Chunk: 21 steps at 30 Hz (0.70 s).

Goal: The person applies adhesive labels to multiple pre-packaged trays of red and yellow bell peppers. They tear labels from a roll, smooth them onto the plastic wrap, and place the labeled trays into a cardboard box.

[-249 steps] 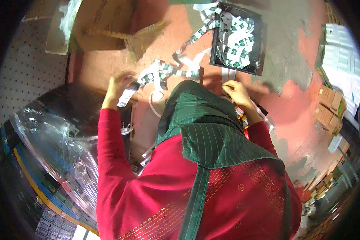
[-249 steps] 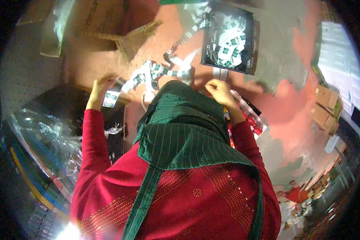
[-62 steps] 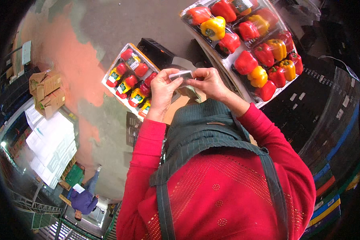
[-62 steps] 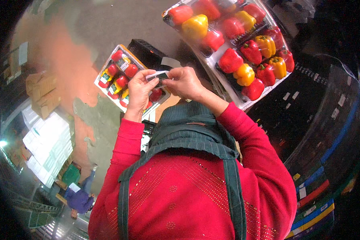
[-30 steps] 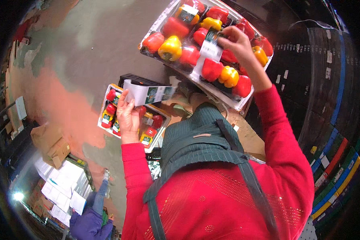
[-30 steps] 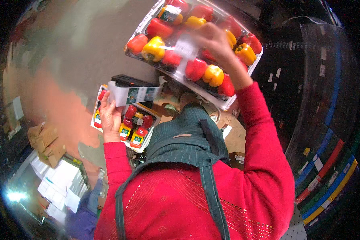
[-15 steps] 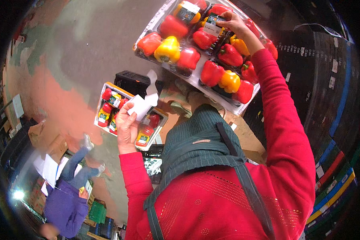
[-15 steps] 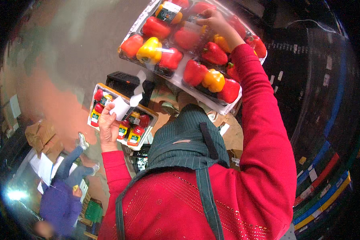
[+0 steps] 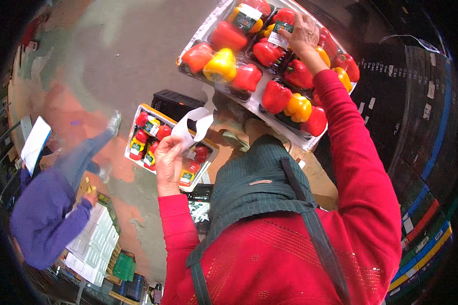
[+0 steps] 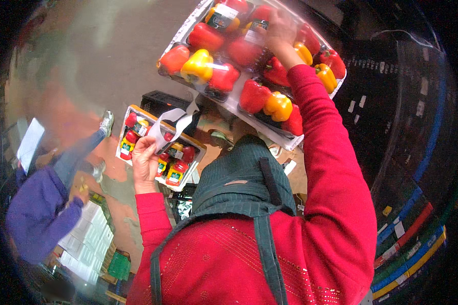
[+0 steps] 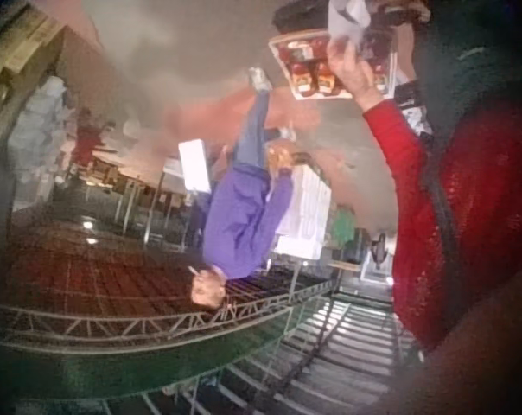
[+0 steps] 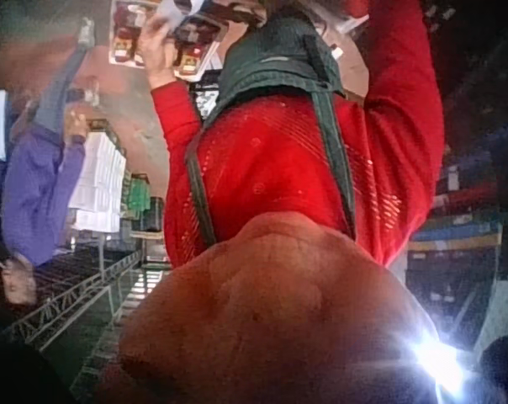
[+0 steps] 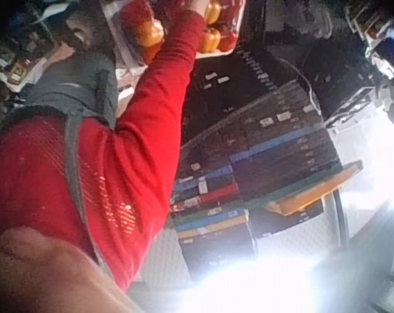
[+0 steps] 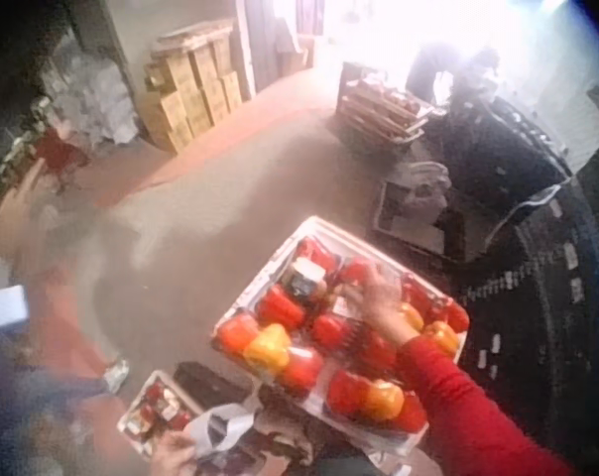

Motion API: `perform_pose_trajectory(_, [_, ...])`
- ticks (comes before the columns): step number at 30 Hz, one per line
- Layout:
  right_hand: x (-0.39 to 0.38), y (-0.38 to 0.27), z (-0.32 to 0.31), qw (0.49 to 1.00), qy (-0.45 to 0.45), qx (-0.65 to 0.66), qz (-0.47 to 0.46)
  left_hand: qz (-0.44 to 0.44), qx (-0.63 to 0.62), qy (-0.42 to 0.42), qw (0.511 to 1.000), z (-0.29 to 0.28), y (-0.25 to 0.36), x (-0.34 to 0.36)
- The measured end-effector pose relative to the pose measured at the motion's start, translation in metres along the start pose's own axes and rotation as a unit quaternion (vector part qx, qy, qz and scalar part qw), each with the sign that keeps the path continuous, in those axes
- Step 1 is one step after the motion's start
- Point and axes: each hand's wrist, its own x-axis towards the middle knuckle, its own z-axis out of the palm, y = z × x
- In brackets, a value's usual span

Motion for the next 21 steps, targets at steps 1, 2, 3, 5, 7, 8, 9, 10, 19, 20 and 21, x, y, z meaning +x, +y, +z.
perform_pose_trajectory(1, [0.001, 0.001, 0.002, 0.997, -0.042, 0.034, -0.059, -0.029, 0.007, 0.041, 0.999, 0.000, 0.003, -0.001])
perform_pose_trajectory(2, [0.001, 0.003, 0.003, 0.987, -0.084, 0.067, -0.119, -0.015, 0.008, 0.043, 0.999, 0.002, 0.005, -0.003])
perform_pose_trajectory(3, [0.001, 0.004, 0.005, 0.971, -0.160, 0.079, -0.156, -0.001, 0.000, 0.021, 1.000, 0.004, 0.007, -0.006])
perform_pose_trajectory(5, [-0.003, 0.008, 0.006, 0.996, -0.054, 0.041, -0.061, 0.015, -0.006, 0.019, 1.000, 0.007, 0.010, -0.011])
perform_pose_trajectory(7, [-0.009, 0.009, 0.004, 0.998, -0.038, 0.001, -0.048, 0.073, 0.049, 0.003, 0.996, 0.009, 0.010, -0.015])
perform_pose_trajectory(8, [-0.015, 0.008, 0.001, 0.994, -0.090, 0.003, -0.065, 0.079, 0.051, 0.016, 0.995, 0.008, 0.009, -0.017])
perform_pose_trajectory(9, [-0.021, 0.003, -0.003, 0.988, -0.116, 0.013, -0.105, 0.094, 0.051, 0.019, 0.994, 0.007, 0.010, -0.019])
perform_pose_trajectory(10, [-0.030, -0.005, -0.010, 0.991, -0.077, 0.030, -0.106, 0.096, 0.031, 0.025, 0.995, 0.004, 0.010, -0.021])
perform_pose_trajectory(19, [-0.181, -0.189, -0.151, 0.710, -0.314, 0.598, -0.201, 0.107, 0.039, 0.015, 0.993, 0.011, 0.010, -0.050])
perform_pose_trajectory(20, [-0.197, -0.209, -0.167, 0.675, -0.406, 0.607, -0.101, 0.116, 0.071, 0.010, 0.991, 0.013, 0.011, -0.056])
perform_pose_trajectory(21, [-0.207, -0.219, -0.180, 0.696, -0.390, 0.592, -0.113, 0.118, 0.092, 0.003, 0.989, 0.015, 0.011, -0.061])
